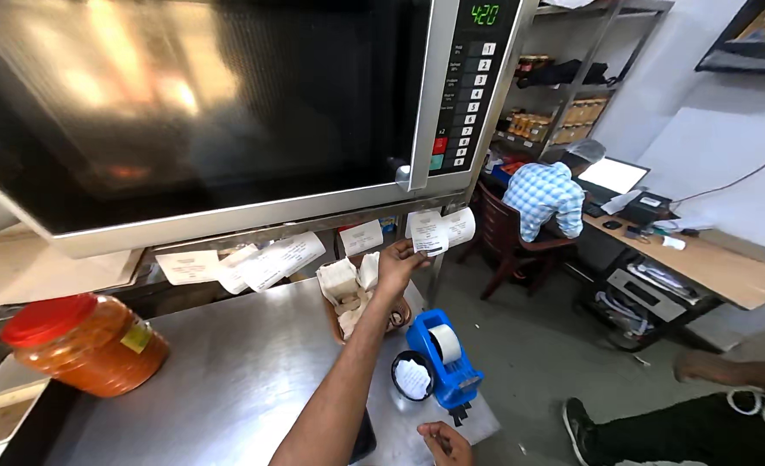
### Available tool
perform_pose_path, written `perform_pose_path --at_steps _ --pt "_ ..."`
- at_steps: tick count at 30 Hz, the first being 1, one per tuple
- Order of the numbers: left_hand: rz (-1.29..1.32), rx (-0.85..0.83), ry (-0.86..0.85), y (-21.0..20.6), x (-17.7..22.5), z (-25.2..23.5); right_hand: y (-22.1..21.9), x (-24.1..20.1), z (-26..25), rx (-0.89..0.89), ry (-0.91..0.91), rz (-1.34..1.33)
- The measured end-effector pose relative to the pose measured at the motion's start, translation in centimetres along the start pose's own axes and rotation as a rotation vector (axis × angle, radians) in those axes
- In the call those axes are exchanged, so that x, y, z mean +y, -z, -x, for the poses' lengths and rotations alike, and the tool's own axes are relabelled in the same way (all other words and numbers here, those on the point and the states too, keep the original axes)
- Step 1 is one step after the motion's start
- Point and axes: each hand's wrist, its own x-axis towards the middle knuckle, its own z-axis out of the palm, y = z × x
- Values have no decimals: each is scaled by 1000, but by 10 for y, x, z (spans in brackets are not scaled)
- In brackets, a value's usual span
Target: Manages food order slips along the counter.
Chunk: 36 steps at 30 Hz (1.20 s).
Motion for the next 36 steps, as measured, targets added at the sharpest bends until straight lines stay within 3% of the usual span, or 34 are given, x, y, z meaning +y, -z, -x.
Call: perform_pose_path --at_steps 8,14,19,36 --pt "-12 -1 32 -1 -13 -2 8 8 -1 0 -16 15" --pt "-309 -47 169 -24 -35 2 16 12 -5 11 -40 14" --pt "-401 -16 60 -53 -45 -12 26 10 -2 60 -43 2" --pt "-264 -59 95 -55 -42 0 35 17 8 72 -43 -7"
